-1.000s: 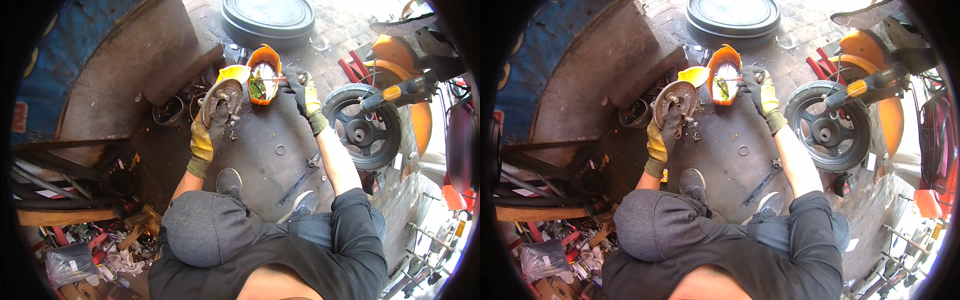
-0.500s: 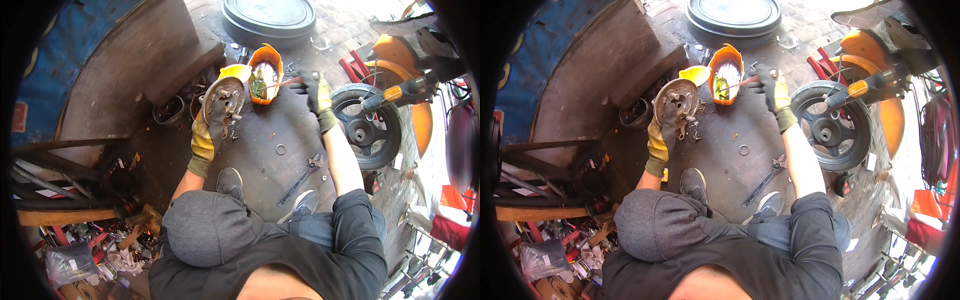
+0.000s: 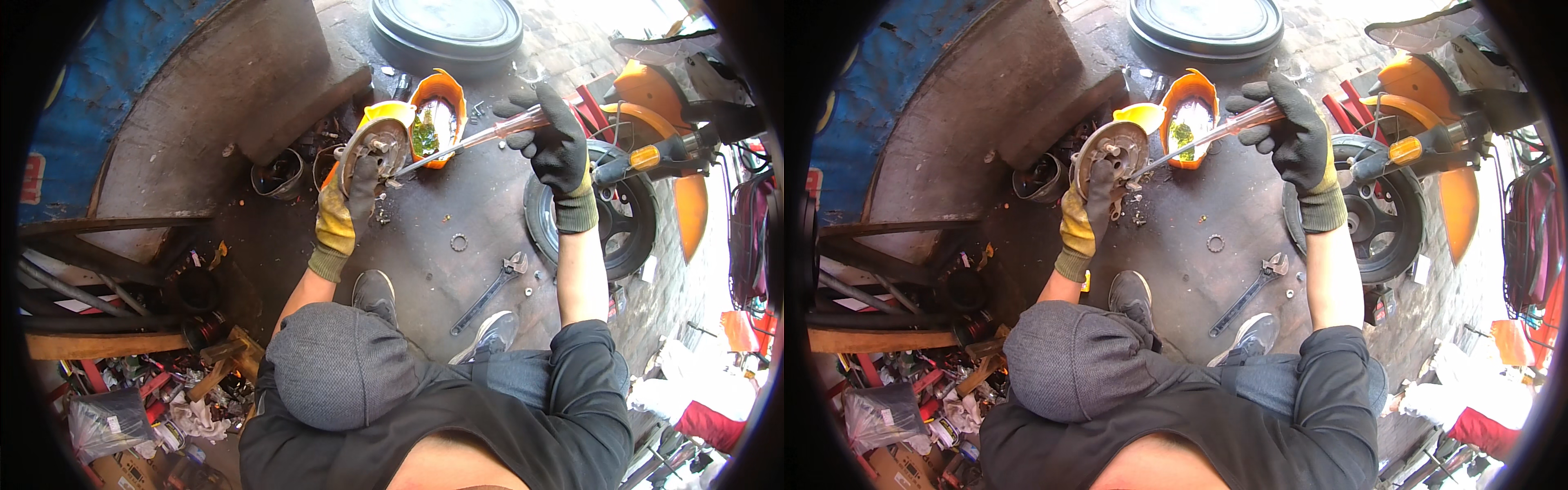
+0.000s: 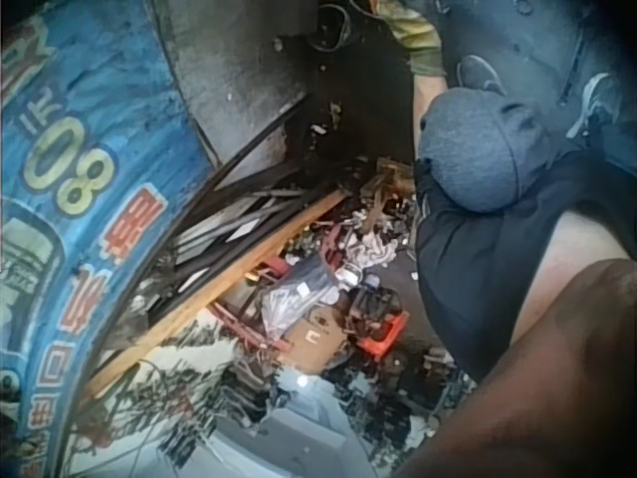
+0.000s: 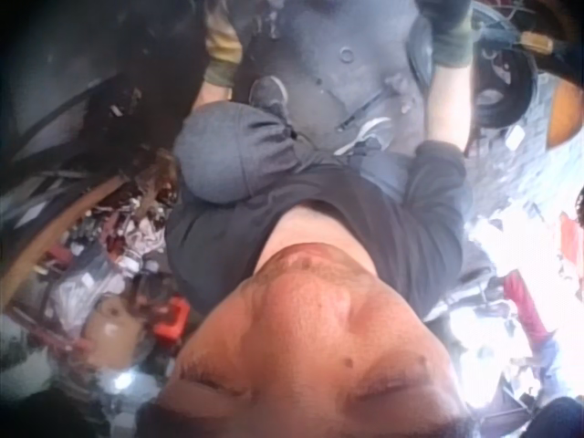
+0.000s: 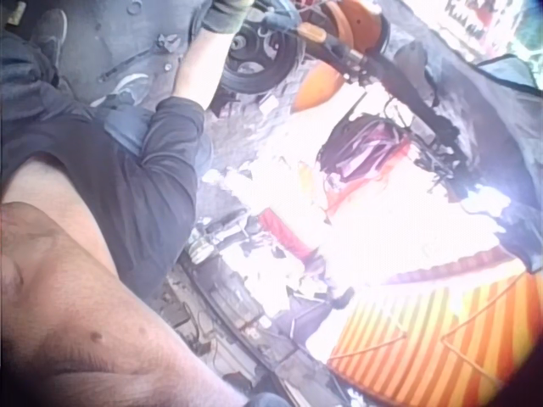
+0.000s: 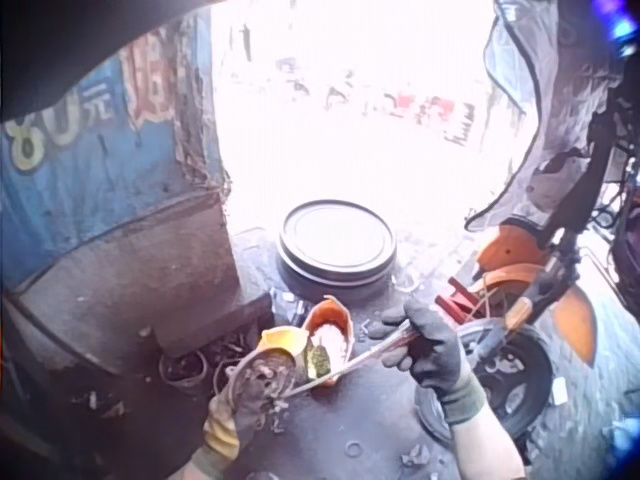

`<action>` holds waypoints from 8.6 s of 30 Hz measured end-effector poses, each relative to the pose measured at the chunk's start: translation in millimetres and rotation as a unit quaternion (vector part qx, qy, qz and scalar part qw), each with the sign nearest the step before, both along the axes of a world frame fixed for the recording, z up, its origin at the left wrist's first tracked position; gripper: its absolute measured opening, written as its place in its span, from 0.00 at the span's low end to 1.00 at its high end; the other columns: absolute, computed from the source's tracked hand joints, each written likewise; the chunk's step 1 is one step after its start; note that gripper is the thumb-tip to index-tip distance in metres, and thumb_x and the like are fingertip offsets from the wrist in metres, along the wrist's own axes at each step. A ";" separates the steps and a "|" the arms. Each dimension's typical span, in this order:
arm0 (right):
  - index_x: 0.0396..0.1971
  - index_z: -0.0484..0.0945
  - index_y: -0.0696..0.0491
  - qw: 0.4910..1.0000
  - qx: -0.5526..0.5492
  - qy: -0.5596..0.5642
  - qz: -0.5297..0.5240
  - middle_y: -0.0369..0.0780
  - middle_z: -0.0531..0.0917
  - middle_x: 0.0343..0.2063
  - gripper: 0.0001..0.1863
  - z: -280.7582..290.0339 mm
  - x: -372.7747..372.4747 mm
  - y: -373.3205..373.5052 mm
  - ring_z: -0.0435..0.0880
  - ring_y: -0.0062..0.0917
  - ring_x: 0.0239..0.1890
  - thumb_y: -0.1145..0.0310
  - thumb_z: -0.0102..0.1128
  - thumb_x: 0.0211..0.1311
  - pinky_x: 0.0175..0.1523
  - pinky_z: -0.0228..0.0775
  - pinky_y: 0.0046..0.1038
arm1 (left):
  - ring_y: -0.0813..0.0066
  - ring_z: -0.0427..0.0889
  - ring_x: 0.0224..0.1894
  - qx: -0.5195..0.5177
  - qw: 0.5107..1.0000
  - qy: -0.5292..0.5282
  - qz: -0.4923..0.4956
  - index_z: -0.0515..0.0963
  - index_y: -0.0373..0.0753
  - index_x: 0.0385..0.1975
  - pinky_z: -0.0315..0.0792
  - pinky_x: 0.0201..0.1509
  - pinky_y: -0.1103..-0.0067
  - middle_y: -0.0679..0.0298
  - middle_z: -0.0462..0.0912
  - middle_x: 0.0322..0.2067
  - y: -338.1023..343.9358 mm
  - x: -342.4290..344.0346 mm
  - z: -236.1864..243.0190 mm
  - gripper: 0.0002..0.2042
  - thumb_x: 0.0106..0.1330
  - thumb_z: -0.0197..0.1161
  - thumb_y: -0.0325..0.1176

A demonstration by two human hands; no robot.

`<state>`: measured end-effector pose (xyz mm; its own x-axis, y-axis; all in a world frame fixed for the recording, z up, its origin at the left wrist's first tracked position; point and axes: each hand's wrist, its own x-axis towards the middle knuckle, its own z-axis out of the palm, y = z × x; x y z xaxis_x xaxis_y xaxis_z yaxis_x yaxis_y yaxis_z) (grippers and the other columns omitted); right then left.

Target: The person disassembles a scooter brake drum, removes the internal components, and applies lubricant to the mechanism using a screwdriver. The person then reassembles the brake drum.

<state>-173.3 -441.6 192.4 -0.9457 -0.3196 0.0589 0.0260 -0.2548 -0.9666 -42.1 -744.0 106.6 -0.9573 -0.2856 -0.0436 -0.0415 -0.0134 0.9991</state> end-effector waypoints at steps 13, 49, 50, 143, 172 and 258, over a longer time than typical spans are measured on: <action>0.69 0.74 0.55 0.995 0.088 0.014 0.034 0.50 0.89 0.55 0.18 4.5 6.2 -5.5 0.94 0.26 0.42 0.69 0.45 0.87 0.37 0.80 0.19 | 0.82 0.84 0.40 -0.023 1.000 0.010 0.002 0.82 0.34 0.60 0.80 0.44 0.79 0.66 0.89 0.42 0.1 2.4 3.4 0.31 0.80 0.62 0.61; 0.57 0.79 0.55 0.976 0.135 -0.088 -0.148 0.41 0.91 0.46 0.20 -134.5 -28.4 -27.3 0.93 0.22 0.39 0.56 0.68 0.78 0.43 0.85 0.23 | 0.67 0.88 0.54 -0.112 0.993 0.025 0.003 0.82 0.34 0.64 0.79 0.60 0.71 0.56 0.91 0.52 -11.8 9.2 -7.2 0.28 0.82 0.61 0.54; 0.57 0.78 0.57 0.974 0.138 -0.099 -0.153 0.41 0.91 0.45 0.21 -142.7 -28.3 -30.2 0.93 0.22 0.39 0.56 0.68 0.79 0.43 0.85 0.23 | 0.68 0.88 0.54 -0.114 0.993 0.030 0.002 0.82 0.34 0.64 0.79 0.60 0.72 0.56 0.91 0.52 -12.1 9.8 -6.8 0.28 0.82 0.61 0.54; 0.57 0.81 0.57 0.982 0.108 -0.097 -0.122 0.47 0.92 0.48 0.25 -102.0 -37.7 8.9 0.93 0.30 0.37 0.50 0.62 0.77 0.38 0.83 0.26 | 0.72 0.87 0.49 -0.063 0.998 0.018 0.013 0.80 0.34 0.66 0.81 0.53 0.73 0.57 0.89 0.51 -6.3 8.6 -9.8 0.29 0.82 0.60 0.56; 0.63 0.79 0.57 0.998 0.050 -0.034 0.001 0.50 0.90 0.54 0.26 20.0 16.6 -13.6 0.92 0.23 0.37 0.51 0.50 0.86 0.34 0.77 0.17 | 0.73 0.87 0.54 -0.015 0.999 -0.030 -0.031 0.71 0.33 0.73 0.87 0.54 0.74 0.58 0.84 0.59 -13.6 6.8 -10.8 0.38 0.78 0.64 0.61; 0.54 0.85 0.49 0.878 0.113 -0.402 0.232 0.32 0.91 0.40 0.35 -74.4 45.3 -45.4 0.88 0.15 0.35 0.30 0.52 0.78 0.34 0.81 0.20 | 0.62 0.79 0.69 -0.184 0.944 0.189 -0.197 0.69 0.23 0.72 0.74 0.73 0.72 0.48 0.80 0.65 19.3 2.5 -42.3 0.21 0.82 0.51 0.20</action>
